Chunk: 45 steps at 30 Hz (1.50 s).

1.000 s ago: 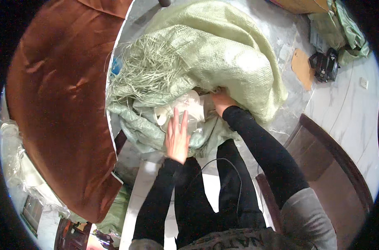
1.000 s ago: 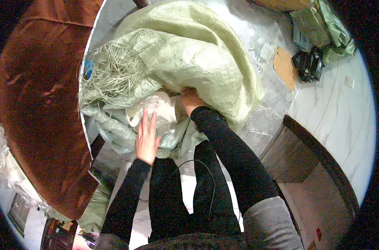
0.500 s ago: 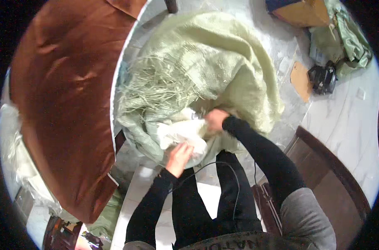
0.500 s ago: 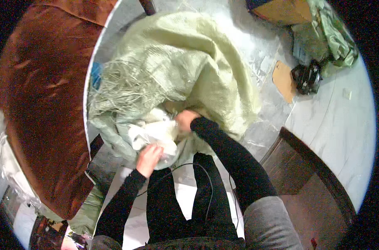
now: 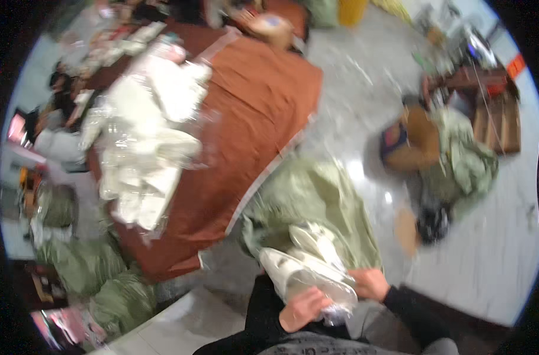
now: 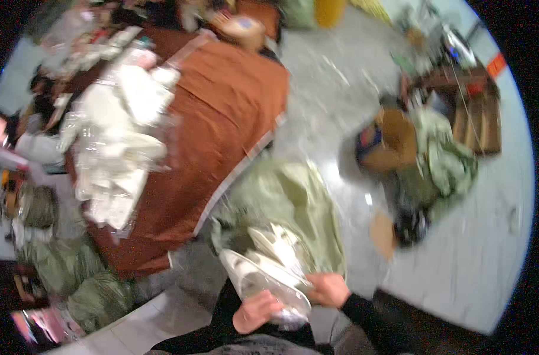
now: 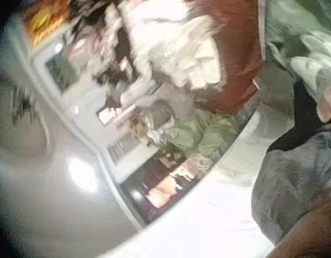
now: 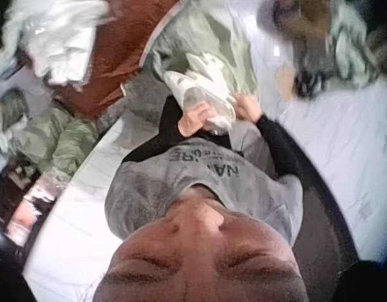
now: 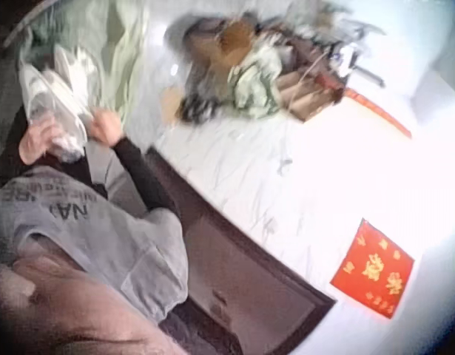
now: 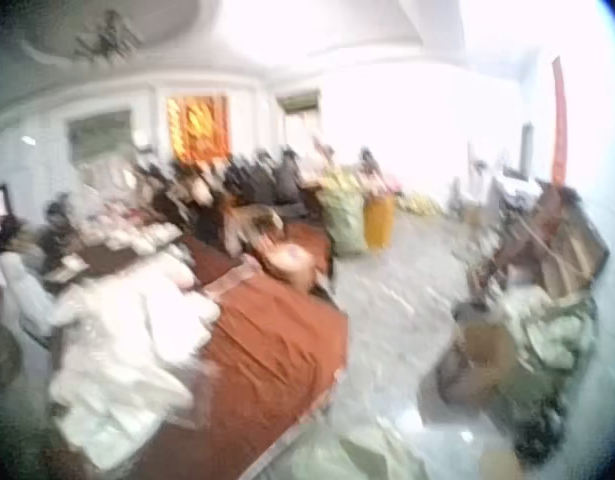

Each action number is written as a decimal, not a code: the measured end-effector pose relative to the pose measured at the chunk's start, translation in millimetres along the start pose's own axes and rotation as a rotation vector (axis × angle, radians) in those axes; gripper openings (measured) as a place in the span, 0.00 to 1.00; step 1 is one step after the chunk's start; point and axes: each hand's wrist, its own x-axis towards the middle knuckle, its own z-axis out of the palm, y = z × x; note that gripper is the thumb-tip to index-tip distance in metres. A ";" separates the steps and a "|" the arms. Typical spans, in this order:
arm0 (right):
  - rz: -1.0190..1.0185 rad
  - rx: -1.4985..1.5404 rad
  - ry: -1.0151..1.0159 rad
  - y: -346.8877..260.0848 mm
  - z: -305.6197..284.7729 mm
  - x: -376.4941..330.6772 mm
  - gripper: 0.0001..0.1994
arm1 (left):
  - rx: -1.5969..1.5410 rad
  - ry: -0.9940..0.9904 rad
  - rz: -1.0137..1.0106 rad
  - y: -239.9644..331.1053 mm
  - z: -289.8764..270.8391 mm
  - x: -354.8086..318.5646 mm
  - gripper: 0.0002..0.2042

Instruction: The recorder unpacks pairs of slippers from a large green sack and places them onto a central work table in a footwear workshop.

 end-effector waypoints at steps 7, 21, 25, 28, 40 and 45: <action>-0.163 0.367 0.257 -44.7 -48.0 8.8 0.22 | 0.129 0.187 0.309 60.0 -101.5 69.2 0.13; -0.423 -0.280 0.623 -217.6 -42.6 300.5 0.19 | 0.594 0.430 0.222 -72.8 -366.4 106.8 0.14; -0.289 0.135 0.550 -186.0 -29.8 378.3 0.20 | 0.530 0.504 0.036 -110.4 -437.9 105.3 0.13; -0.282 0.289 0.494 -184.3 -35.9 403.6 0.23 | 0.383 0.706 -0.016 -133.7 -504.3 110.9 0.08; -0.079 0.221 0.497 -136.6 -11.7 411.9 0.18 | 0.447 0.803 -0.315 -359.2 -760.7 237.5 0.19; -0.178 0.356 0.489 -166.8 -28.7 401.7 0.15 | 0.430 0.869 -0.127 -410.2 -692.6 247.2 0.27</action>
